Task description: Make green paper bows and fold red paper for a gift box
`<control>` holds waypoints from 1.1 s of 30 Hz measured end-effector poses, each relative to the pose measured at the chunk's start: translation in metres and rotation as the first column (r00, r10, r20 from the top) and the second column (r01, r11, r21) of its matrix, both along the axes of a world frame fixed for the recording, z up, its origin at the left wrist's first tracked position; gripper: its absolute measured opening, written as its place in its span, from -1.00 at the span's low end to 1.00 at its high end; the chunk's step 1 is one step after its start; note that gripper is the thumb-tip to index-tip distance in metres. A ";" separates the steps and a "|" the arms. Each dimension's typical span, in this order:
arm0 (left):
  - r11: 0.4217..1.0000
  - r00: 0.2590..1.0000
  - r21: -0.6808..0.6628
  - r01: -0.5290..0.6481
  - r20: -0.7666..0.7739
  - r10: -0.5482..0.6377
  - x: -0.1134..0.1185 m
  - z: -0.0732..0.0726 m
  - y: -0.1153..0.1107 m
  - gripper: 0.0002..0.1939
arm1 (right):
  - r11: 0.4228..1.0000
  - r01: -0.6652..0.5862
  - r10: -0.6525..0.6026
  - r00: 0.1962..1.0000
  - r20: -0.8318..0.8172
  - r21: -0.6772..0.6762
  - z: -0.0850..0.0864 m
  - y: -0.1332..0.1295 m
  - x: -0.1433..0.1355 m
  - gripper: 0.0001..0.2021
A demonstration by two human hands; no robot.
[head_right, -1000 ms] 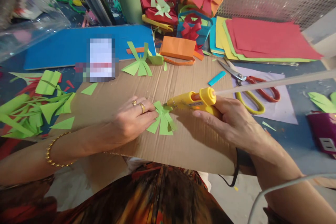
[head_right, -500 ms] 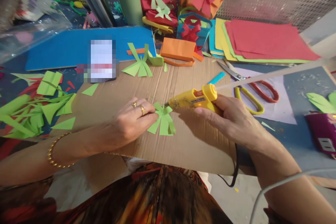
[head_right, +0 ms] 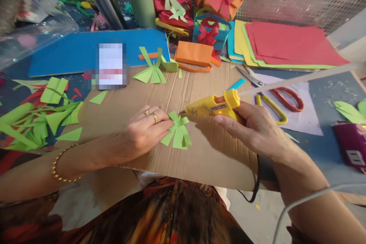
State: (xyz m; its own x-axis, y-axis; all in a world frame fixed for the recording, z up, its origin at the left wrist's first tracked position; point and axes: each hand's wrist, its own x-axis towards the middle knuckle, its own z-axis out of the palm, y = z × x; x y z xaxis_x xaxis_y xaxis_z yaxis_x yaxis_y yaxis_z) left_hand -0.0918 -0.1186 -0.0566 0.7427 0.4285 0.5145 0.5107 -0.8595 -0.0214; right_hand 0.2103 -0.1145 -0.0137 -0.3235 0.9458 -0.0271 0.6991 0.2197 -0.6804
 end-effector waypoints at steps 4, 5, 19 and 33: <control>1.000 1.000 0.006 -0.005 -0.020 0.006 0.001 0.001 -0.001 -0.81 | 0.999 0.039 -0.039 0.997 0.063 0.002 0.000 0.001 -0.001 -0.35; 1.000 1.000 0.007 -0.004 -0.027 0.004 0.001 0.001 -0.001 -0.81 | 0.999 0.039 -0.039 0.997 0.068 -0.008 0.000 0.001 -0.001 -0.34; 1.000 1.000 0.000 0.001 -0.026 -0.001 0.002 0.002 0.000 -0.78 | 0.997 0.059 -0.057 0.998 0.035 -0.057 0.002 0.001 -0.004 -0.30; 1.000 0.999 0.009 -0.010 -0.052 0.011 0.001 0.002 0.000 -0.80 | 0.996 -0.009 0.003 0.998 0.067 0.086 -0.010 0.000 0.004 -0.34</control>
State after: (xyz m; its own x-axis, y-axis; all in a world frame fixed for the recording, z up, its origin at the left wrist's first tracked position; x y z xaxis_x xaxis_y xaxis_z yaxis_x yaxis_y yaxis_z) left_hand -0.0904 -0.1185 -0.0544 0.7642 0.4321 0.4789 0.5176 -0.8538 -0.0555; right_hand 0.2146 -0.1140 -0.0234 -0.3293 0.9437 0.0324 0.7411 0.2796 -0.6105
